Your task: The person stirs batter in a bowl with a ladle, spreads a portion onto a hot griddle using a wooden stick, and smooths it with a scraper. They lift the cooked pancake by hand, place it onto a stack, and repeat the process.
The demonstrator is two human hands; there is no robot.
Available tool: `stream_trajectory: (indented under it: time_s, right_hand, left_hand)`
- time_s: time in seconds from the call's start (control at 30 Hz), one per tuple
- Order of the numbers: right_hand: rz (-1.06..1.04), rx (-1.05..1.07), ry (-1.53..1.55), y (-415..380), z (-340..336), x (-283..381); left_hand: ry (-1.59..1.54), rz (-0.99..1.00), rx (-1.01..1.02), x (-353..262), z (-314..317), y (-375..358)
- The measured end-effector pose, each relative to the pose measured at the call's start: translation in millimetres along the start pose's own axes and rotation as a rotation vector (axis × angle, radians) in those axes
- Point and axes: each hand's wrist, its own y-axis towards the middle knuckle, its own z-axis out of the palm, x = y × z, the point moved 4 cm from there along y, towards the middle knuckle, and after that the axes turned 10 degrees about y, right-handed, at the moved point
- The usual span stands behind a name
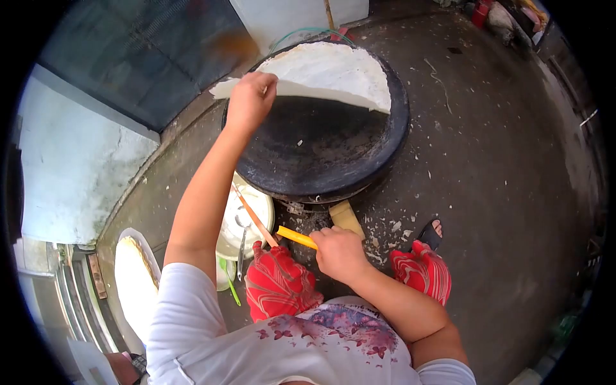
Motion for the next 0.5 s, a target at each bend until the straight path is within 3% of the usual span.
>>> stream_trajectory:
  time_s: [0.17, 0.3, 0.43, 0.5]
  right_hand:
    - [0.001, 0.002, -0.018, -1.4, 0.3, 2.5]
    - [-0.006, 0.000, -0.014, -3.6, -1.7, 6.8]
    - [-0.025, 0.017, -0.007, -4.8, -3.2, 9.8]
    - [-0.030, 0.029, 0.002, -5.9, -2.5, 10.7]
  left_hand:
    - [0.073, 0.081, -0.182, -17.7, -40.7, -6.4]
    - [0.092, 0.075, -0.204, -31.3, -56.2, -63.3]
    - [0.092, 0.022, 0.006, -37.1, -37.9, -152.2]
    - [0.092, -0.132, 0.204, -27.9, -22.2, -200.6]
